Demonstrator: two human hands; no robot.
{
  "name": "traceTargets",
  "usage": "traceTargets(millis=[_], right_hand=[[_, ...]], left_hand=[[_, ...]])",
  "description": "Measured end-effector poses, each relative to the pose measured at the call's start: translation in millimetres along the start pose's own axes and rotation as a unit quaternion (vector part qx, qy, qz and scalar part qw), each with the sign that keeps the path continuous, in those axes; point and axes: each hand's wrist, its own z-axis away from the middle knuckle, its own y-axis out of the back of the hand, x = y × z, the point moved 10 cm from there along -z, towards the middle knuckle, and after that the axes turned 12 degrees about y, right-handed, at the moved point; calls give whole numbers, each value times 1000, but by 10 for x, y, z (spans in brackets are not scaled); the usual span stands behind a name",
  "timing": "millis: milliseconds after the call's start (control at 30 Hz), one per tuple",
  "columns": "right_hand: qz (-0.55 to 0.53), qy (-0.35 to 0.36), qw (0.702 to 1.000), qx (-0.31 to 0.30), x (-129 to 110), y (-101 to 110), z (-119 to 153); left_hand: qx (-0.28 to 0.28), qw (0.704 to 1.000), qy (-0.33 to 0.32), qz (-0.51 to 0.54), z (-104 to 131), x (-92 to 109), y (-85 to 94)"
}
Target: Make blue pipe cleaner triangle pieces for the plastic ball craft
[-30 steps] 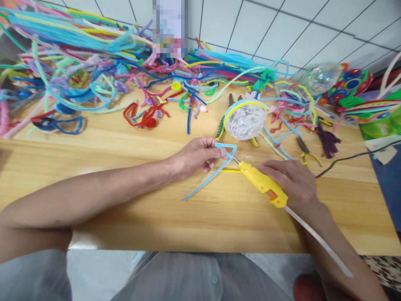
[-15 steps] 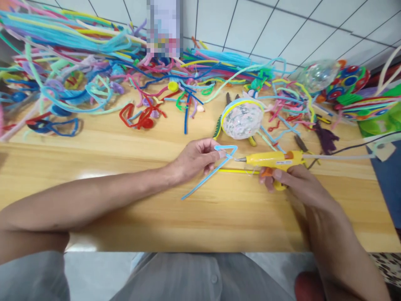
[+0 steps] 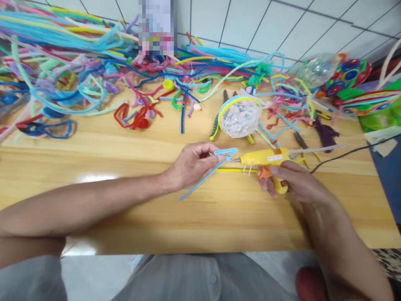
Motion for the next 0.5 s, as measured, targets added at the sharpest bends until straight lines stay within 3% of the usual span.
traceTargets(millis=[500], right_hand=[[26,-5,999,20,37,59,-3]], left_hand=[[-18,1000,-7,-9,24,45,-39]])
